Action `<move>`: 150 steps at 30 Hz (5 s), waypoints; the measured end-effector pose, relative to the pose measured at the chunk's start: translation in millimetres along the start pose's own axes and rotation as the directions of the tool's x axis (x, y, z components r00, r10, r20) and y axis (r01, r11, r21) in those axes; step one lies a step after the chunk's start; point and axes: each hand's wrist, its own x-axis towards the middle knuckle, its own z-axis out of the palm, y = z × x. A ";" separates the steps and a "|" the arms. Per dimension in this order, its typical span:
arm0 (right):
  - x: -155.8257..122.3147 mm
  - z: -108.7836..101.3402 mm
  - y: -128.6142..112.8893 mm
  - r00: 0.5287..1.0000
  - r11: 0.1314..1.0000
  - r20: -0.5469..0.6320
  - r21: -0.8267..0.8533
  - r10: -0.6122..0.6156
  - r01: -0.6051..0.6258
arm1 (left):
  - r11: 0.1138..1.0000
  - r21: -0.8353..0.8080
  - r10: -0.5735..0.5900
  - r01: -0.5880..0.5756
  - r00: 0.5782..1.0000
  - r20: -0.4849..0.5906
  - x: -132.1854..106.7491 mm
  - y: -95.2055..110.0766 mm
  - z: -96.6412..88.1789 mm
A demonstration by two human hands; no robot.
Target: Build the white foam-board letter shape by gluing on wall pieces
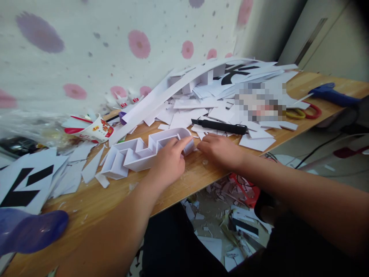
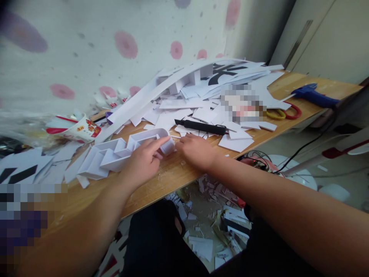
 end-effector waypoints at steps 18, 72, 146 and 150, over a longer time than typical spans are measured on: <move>-23.9 -25.4 26.1 0.849 0.791 -0.290 0.573 0.442 -0.216 | 0.998 0.063 -0.029 0.028 0.999 0.017 -2.2 3.0 -2.2; -22.1 -45.6 -0.6 0.833 0.543 -0.074 0.789 0.548 -0.287 | 0.830 -0.549 -0.042 -0.103 0.969 -0.245 -10.0 5.6 -5.9; -11.7 -53.7 -25.4 0.892 0.477 0.138 0.805 0.429 -0.354 | 0.781 -0.525 0.228 -0.339 0.937 -0.266 -12.7 -1.3 0.7; -12.6 -53.8 -30.5 0.894 0.567 0.051 0.756 0.445 -0.326 | 0.757 -0.627 0.075 -0.183 0.978 -0.195 -11.5 -1.6 2.5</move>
